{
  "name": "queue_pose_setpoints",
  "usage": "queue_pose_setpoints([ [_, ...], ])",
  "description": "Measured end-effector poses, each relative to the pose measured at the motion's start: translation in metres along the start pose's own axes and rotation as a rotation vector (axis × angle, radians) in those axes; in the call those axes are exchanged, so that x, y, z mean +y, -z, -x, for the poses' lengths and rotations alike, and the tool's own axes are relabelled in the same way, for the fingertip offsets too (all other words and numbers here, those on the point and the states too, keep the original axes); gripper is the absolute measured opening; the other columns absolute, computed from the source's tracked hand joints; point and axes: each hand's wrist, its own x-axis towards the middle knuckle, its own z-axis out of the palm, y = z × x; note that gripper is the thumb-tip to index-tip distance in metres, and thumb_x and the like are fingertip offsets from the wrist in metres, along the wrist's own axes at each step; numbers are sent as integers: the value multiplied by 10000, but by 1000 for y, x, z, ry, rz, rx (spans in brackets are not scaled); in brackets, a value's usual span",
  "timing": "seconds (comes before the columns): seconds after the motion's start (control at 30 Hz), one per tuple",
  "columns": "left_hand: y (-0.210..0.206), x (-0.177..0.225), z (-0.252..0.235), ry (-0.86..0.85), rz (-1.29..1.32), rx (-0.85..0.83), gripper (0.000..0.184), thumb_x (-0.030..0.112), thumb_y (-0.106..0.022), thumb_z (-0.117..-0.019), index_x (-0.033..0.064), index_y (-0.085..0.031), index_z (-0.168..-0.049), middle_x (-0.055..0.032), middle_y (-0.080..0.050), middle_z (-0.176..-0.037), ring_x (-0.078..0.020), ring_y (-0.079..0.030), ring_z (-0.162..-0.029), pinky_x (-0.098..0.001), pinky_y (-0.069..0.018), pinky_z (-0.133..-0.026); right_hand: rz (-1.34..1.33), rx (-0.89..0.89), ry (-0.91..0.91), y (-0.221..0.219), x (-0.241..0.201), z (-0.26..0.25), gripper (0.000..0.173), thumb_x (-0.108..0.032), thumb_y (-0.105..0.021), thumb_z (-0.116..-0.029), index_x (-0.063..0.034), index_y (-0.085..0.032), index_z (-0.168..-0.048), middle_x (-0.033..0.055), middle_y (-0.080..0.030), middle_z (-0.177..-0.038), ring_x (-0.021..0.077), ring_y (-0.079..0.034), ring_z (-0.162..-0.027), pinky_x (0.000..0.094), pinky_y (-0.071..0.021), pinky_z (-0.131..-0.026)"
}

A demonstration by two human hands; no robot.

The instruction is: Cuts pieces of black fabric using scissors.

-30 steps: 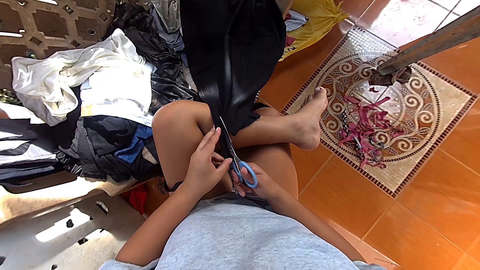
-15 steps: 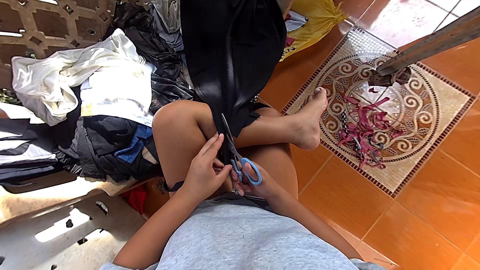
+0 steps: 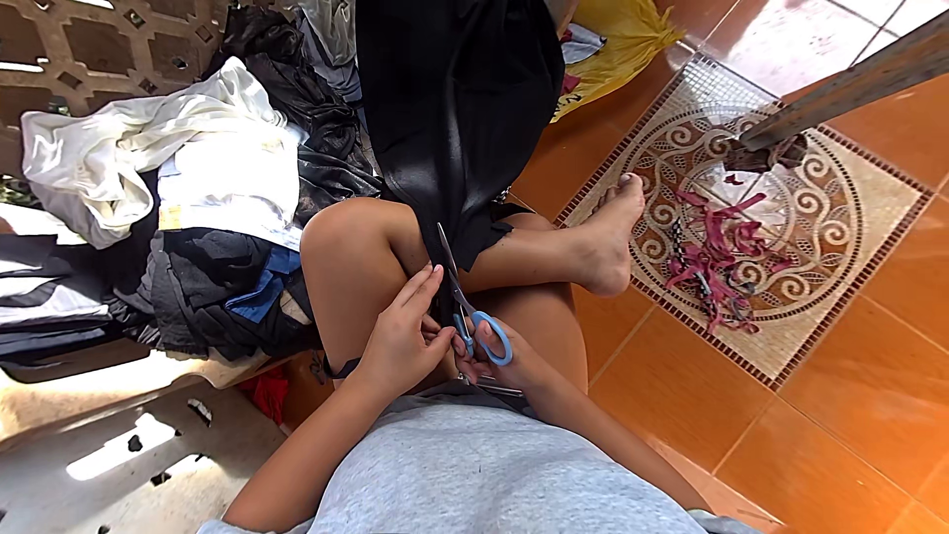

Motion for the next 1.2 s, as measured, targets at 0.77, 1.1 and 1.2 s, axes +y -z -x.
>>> queue_pose_setpoints([
  [0.77,12,6,7,2,-57,-51,652,-1,-723,-813,-79,-530,-1431,-253,-504,-1482,-13,-622,-678,-162,-529,-606,-168,-34,-25,-5,3,-6,526,-682,-582,-903,-163,-668,-888,-77,-668,-709,-21,-610,-560,117,-468,-513],
  [1.1,8,-7,6,-109,-155,0,708,-6,-753,-707,-62,-584,-1393,-259,-558,-1431,-61,-659,-626,-220,-553,-544,-52,15,-38,-10,-1,-9,513,-686,-558,-934,-181,-621,-869,-97,-652,-691,-36,-565,-528,113,-420,-478],
  [1.2,8,-6,6,-101,-166,-7,712,-17,-747,-705,-57,-583,-1397,-252,-552,-1441,-57,-653,-624,-218,-549,-540,-78,14,-21,-11,1,-10,504,-678,-566,-932,-181,-623,-867,-100,-651,-696,-40,-565,-528,108,-414,-471],
])
